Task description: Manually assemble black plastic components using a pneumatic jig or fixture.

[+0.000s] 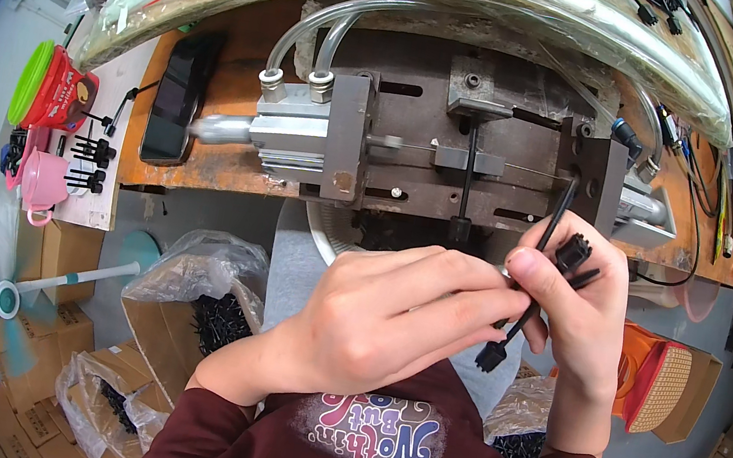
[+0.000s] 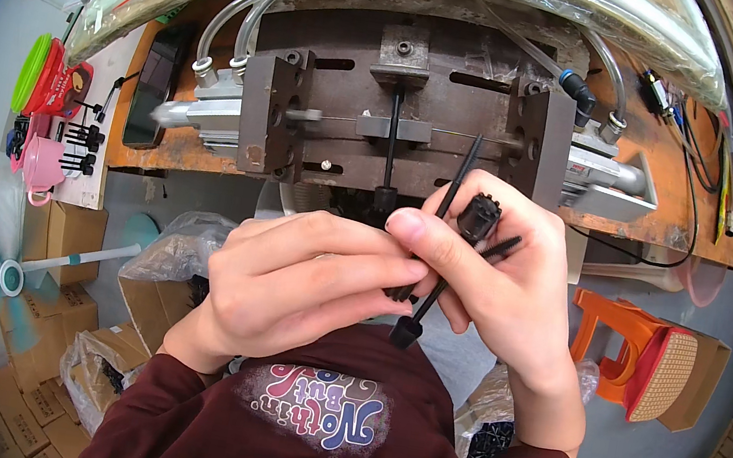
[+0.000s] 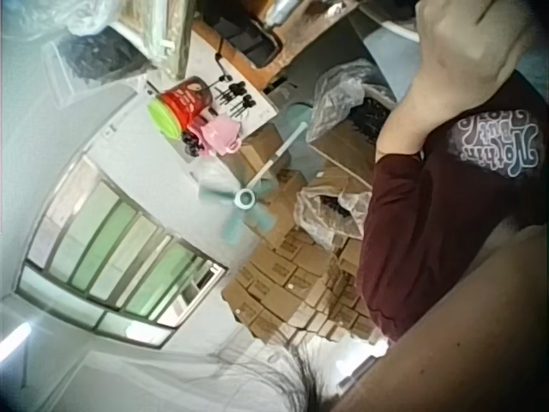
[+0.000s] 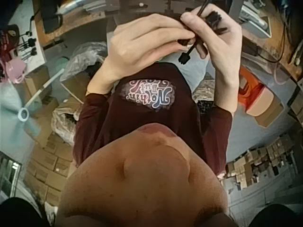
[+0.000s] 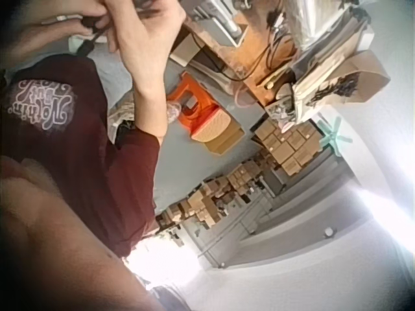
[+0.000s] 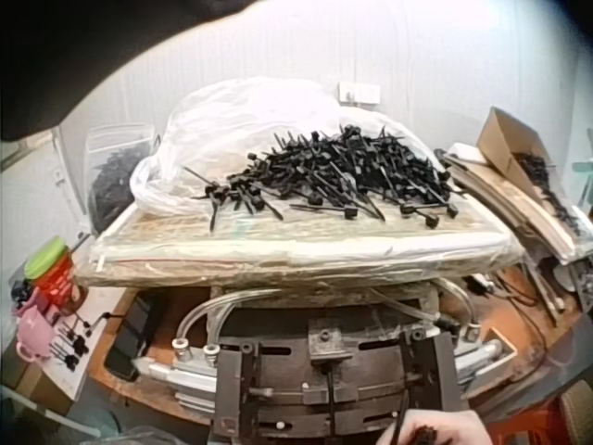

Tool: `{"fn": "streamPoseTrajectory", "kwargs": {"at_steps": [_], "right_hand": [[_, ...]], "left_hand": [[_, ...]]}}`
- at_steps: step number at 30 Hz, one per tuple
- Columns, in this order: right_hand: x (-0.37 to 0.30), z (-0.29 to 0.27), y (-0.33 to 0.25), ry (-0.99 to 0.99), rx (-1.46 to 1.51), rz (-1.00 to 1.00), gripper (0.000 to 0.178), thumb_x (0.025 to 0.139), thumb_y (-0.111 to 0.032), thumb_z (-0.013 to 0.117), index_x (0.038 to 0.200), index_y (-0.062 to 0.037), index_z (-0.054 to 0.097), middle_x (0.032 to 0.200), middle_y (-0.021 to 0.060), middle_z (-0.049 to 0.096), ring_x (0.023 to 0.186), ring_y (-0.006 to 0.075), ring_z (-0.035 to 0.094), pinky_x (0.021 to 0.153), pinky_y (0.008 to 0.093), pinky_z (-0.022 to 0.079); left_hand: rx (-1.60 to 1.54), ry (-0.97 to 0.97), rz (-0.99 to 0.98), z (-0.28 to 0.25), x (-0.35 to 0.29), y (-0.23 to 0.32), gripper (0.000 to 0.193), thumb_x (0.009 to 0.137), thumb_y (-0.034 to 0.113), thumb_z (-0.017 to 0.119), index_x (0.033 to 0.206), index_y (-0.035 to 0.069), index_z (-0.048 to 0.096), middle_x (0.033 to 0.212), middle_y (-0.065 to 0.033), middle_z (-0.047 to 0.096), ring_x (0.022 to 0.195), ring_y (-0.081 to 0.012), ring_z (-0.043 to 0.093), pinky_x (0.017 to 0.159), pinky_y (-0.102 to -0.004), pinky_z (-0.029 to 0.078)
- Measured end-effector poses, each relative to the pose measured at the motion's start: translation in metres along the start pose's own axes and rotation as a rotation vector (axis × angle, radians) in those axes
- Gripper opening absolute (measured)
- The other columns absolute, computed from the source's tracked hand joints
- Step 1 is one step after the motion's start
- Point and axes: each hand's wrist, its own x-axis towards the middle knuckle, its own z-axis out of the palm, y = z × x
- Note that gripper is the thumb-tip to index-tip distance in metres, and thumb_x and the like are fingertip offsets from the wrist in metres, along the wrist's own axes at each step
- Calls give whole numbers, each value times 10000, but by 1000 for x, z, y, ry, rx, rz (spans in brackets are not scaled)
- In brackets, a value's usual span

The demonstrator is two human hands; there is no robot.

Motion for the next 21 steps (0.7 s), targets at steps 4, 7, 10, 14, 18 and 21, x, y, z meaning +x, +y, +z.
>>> {"fn": "streamPoseTrajectory", "kwargs": {"at_steps": [4,7,10,14,18,21], "right_hand": [[3,-5,-9,-2,-26,26,84,923,-57,654,873,1,620,620,47,618,403,36,442,367,188,292],[0,-13,-7,87,-37,-92,98,908,-61,668,888,16,611,649,72,626,425,51,464,379,184,321],[-2,-23,-4,40,63,-93,112,877,-16,683,931,20,591,760,104,652,497,80,539,446,192,414],[-6,-24,-8,-31,149,-100,189,846,52,676,1001,53,567,859,147,659,591,152,633,547,243,525],[-9,-25,-11,-28,138,-99,197,850,68,655,1024,75,562,883,174,661,618,190,661,578,281,556],[-8,-28,-8,9,105,-85,163,860,48,657,1001,67,576,850,165,669,590,177,655,548,267,544]], "left_hand": [[68,26,-52,-5,-3,3,323,672,58,835,980,34,741,949,-87,703,784,-202,690,631,-286,558],[210,24,-106,-4,-9,-7,335,655,49,836,975,25,738,980,-103,688,795,-201,684,634,-279,555],[337,-35,-91,0,-11,-18,281,694,77,805,953,18,712,1143,-133,679,811,-211,677,687,-299,557],[480,-86,-67,7,-8,-24,236,730,123,783,931,34,697,1252,-120,658,753,-197,674,664,-288,539],[544,-128,-94,5,-2,-23,247,722,134,793,935,47,701,1251,-107,662,711,-181,674,632,-276,528],[568,-149,-117,4,-2,-21,260,719,153,801,940,54,706,1237,-89,671,722,-174,679,631,-271,528]]}}
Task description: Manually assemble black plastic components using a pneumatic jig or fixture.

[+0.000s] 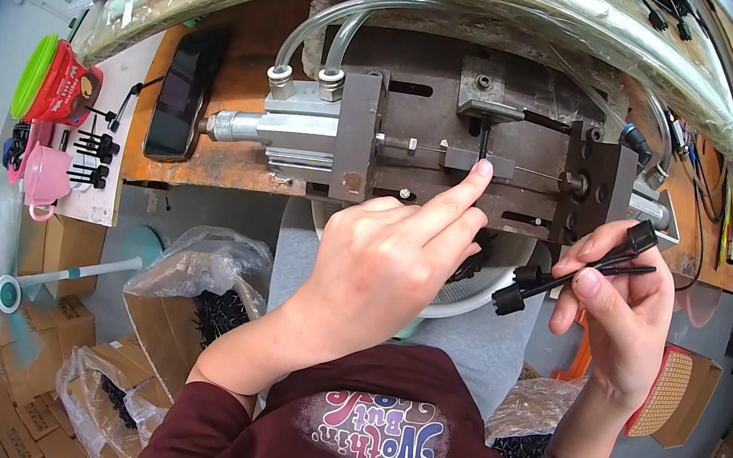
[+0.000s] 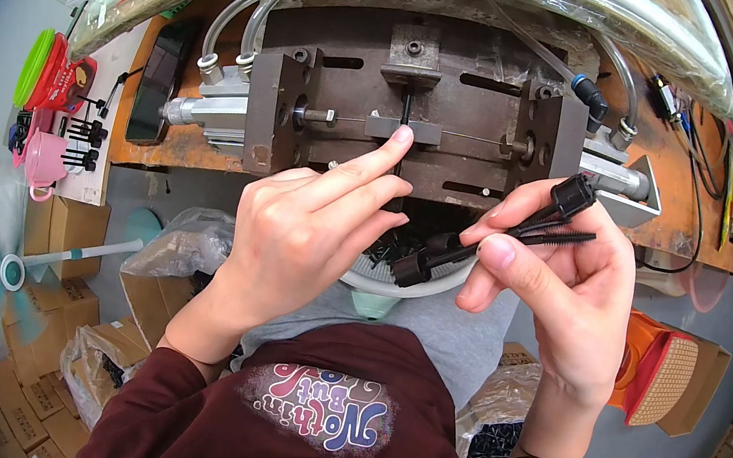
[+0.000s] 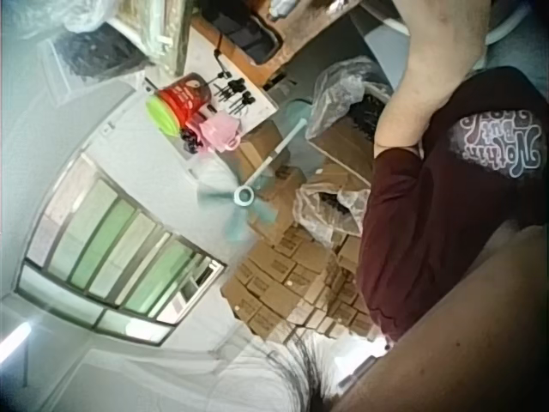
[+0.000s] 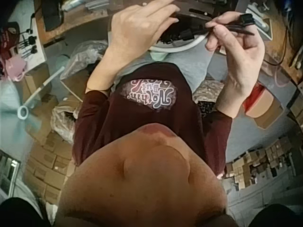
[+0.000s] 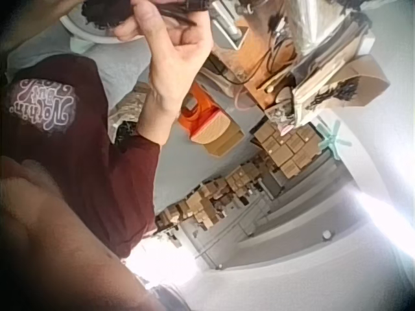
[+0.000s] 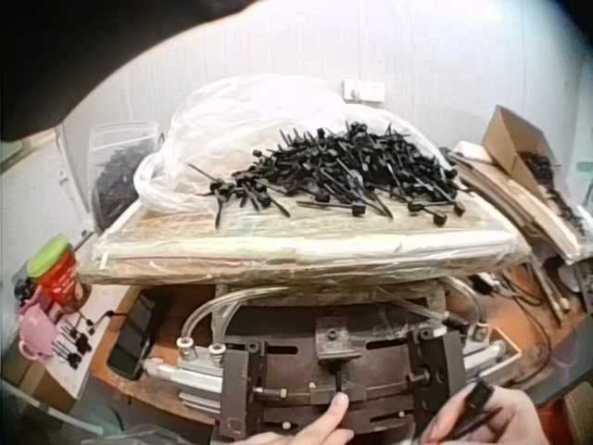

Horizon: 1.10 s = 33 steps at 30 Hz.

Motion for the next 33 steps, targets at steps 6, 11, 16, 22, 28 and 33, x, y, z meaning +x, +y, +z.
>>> {"fn": "streamPoseTrajectory", "kwargs": {"at_steps": [6,11,16,22,28,33], "right_hand": [[2,3,8,36,-57,95,107,892,-18,667,942,46,597,761,118,665,463,108,571,425,206,436],[6,8,6,-51,102,123,124,893,-17,666,973,41,591,756,112,659,469,93,559,391,191,393],[9,-7,6,26,102,-24,202,914,-61,640,1082,20,560,850,132,655,506,93,546,454,195,421],[3,-4,5,34,88,-75,238,912,-26,612,1119,58,530,958,198,673,643,202,663,579,272,545],[-2,-6,4,67,-1,-43,148,925,-12,586,1048,57,541,899,253,700,506,212,653,472,256,519],[-3,-6,8,95,-24,-63,121,939,-40,584,1004,50,537,830,260,703,406,185,601,368,225,446]], "left_hand": [[-478,108,92,-10,-2,5,383,687,129,825,1056,70,737,1149,-117,696,751,-181,690,661,-294,552],[-540,63,127,-19,-11,9,354,671,97,844,1006,39,748,1025,-103,708,779,-210,701,648,-301,569],[-567,134,-16,-23,-12,9,367,656,95,852,996,15,741,1090,-163,696,911,-255,708,731,-317,584],[-236,76,-31,4,-13,1,301,725,76,788,1012,25,717,1265,-168,642,852,-233,705,731,-278,557],[-21,87,29,8,-1,1,276,724,118,786,982,50,721,1236,-111,671,671,-167,662,587,-257,495],[-15,59,11,7,-2,0,282,715,118,792,981,57,725,1235,-105,672,709,-172,678,607,-258,505]]}}
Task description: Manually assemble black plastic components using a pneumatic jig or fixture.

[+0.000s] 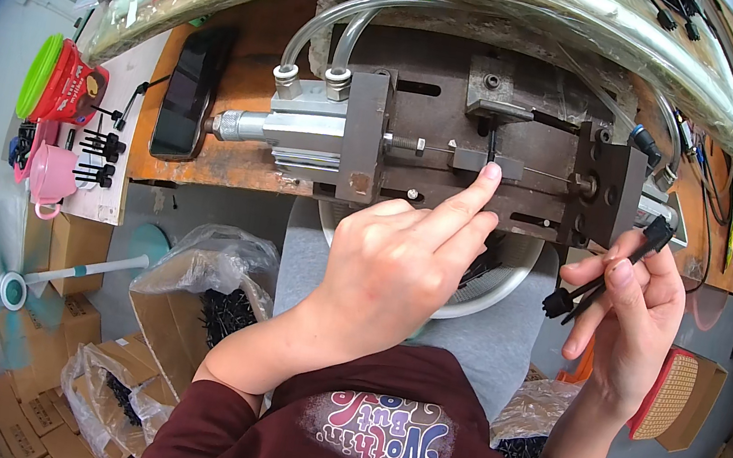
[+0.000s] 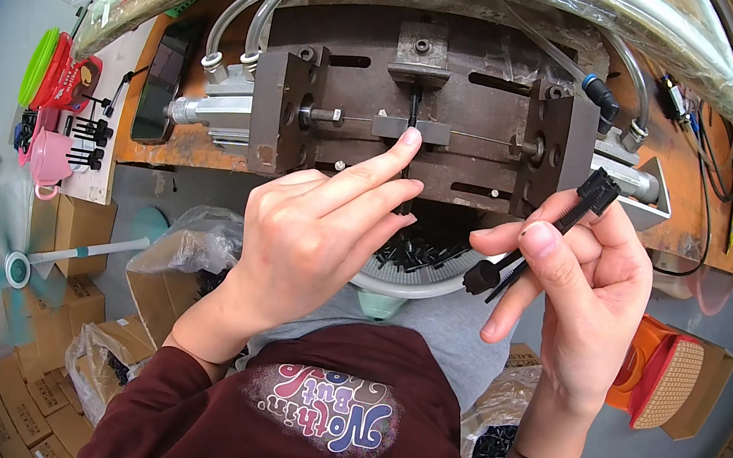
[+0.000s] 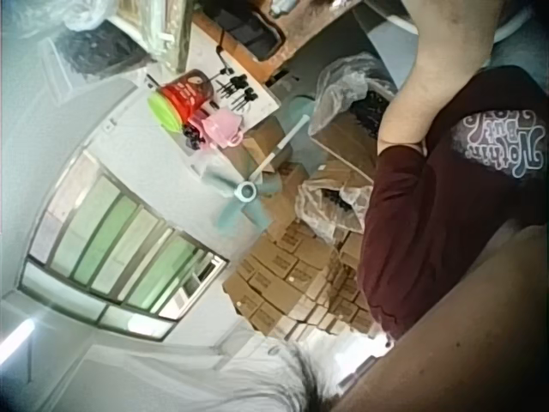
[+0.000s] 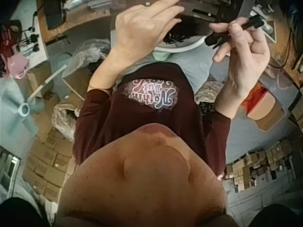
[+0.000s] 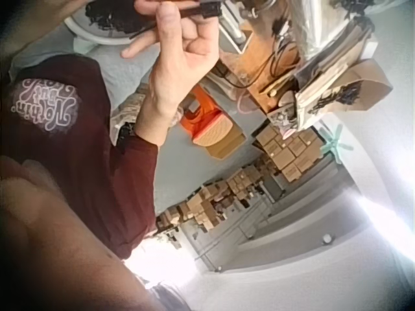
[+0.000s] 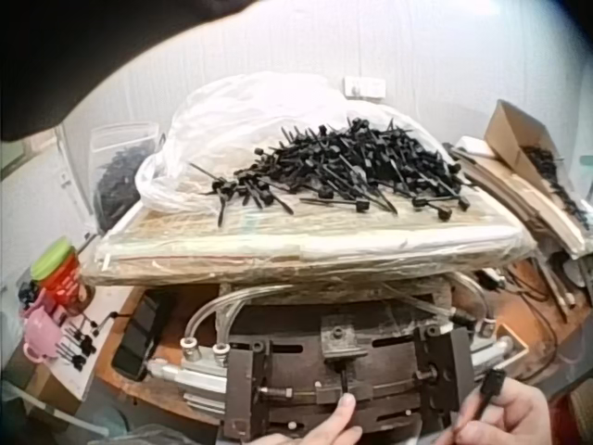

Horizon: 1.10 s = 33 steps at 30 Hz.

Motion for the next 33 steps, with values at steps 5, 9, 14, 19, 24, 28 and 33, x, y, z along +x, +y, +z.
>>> {"fn": "streamPoseTrajectory", "kwargs": {"at_steps": [5,9,14,19,24,28,33], "right_hand": [[0,0,13,-27,181,53,126,970,-74,558,991,48,534,860,253,694,378,129,543,342,199,420],[2,12,22,-193,433,169,149,982,-102,562,955,45,549,904,241,673,390,112,533,335,192,411],[5,10,20,-108,291,58,187,978,-94,570,1001,84,622,902,213,688,450,149,589,401,227,463],[2,0,14,-51,-17,-68,333,977,-136,561,1188,121,588,996,251,689,676,212,691,590,278,564],[0,0,11,-203,170,-248,707,1040,-443,327,1357,185,394,1235,344,564,1035,334,662,845,353,572],[-4,-4,4,-237,119,-249,810,1041,-528,197,1421,181,296,1333,369,480,1129,362,616,917,356,540],[-14,9,9,-82,-133,-351,454,929,-254,643,1150,119,507,1244,358,551,1030,384,675,843,373,579]], "left_hand": [[-326,89,96,-5,-2,5,347,697,94,814,1030,49,729,1133,-109,699,770,-198,704,650,-276,556],[-492,144,235,-6,-10,17,366,696,35,810,1054,30,730,1003,-103,702,765,-209,705,595,-287,568],[-532,102,78,-21,-13,17,366,680,16,818,1037,31,737,976,-94,700,769,-218,695,626,-295,564],[-268,82,-53,-8,-12,4,321,685,22,799,995,33,720,1133,-123,683,809,-229,671,688,-315,554],[-35,6,12,1,-5,3,252,739,79,767,982,39,710,1255,-126,655,710,-191,667,629,-275,530],[0,-15,-6,-3,1,2,250,745,100,768,981,47,708,1255,-103,662,629,-164,651,575,-262,506],[-4,-28,-28,-3,0,2,239,750,116,770,974,55,712,1263,-85,660,629,-160,649,569,-255,501]]}}
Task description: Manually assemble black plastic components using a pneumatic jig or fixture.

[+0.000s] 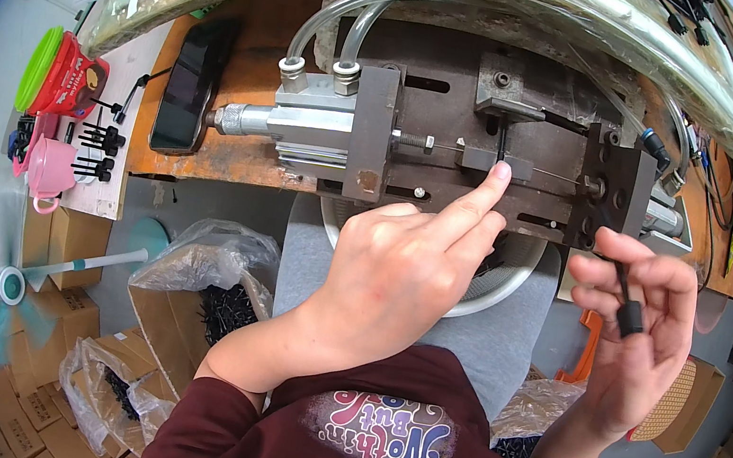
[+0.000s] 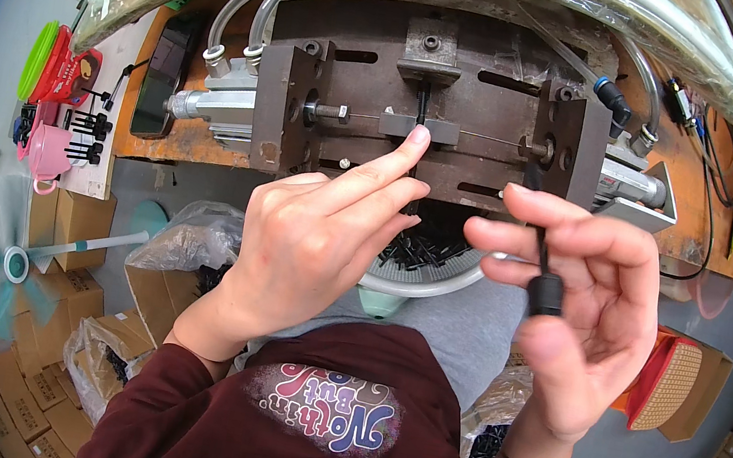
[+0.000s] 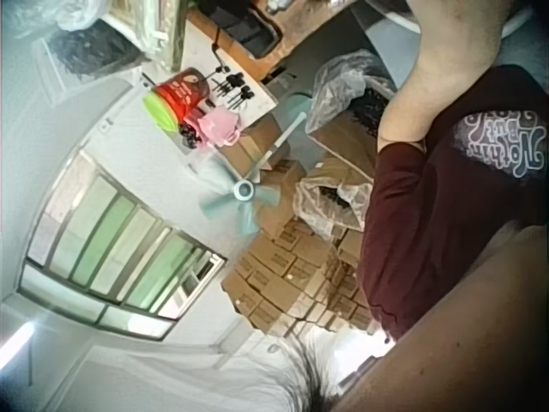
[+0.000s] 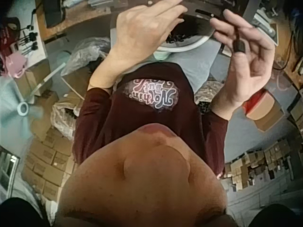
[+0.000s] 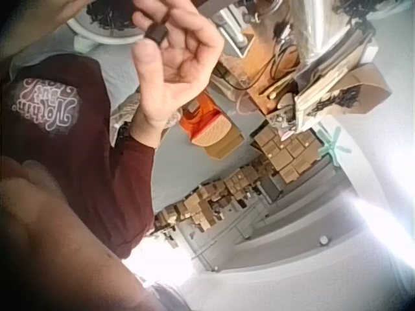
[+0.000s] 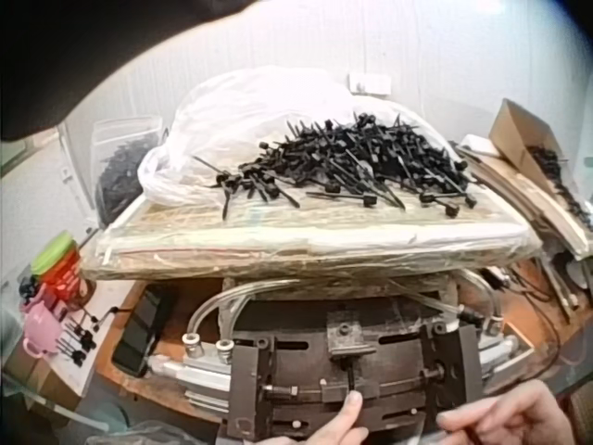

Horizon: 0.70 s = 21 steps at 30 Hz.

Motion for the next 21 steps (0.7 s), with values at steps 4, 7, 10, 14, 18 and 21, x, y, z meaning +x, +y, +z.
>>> {"fn": "streamPoseTrajectory", "kwargs": {"at_steps": [4,7,10,14,18,21], "right_hand": [[-2,3,6,-78,-330,-161,395,652,38,821,988,47,614,1208,284,606,917,268,705,791,347,578],[8,16,7,-95,-766,-298,326,628,17,836,920,10,691,1196,184,641,974,240,665,818,334,557],[13,20,21,-172,-841,-322,276,703,35,781,952,24,661,1226,199,630,1002,303,666,830,360,558],[14,35,34,-278,-913,-244,275,705,28,768,946,9,636,1263,196,634,901,272,709,765,314,570],[22,42,32,-253,-1077,-332,230,707,-28,767,897,-26,637,1249,122,660,645,224,642,588,297,505],[23,45,27,-273,-1148,-330,228,700,-38,772,885,-35,639,1254,97,661,589,213,613,555,293,486]], "left_hand": [[-22,22,18,1,-1,-4,230,753,116,767,969,58,714,1254,-87,664,633,-164,653,569,-253,501],[-66,1,33,-3,-6,-6,227,751,121,768,964,61,715,1231,-94,673,639,-174,661,568,-265,504],[-211,-155,-3,-20,-16,-3,228,749,126,771,961,64,716,1214,-98,678,642,-188,666,558,-277,504],[-368,-324,58,-22,-34,-6,226,757,160,769,958,69,717,1096,-64,712,673,-215,688,581,-304,542],[-447,-342,51,-13,-44,-10,239,772,193,763,972,76,703,1080,-48,709,716,-216,696,599,-319,554],[-461,-424,43,-14,-44,-11,328,790,237,743,1059,69,660,1124,-69,684,831,-252,698,672,-360,561]]}}
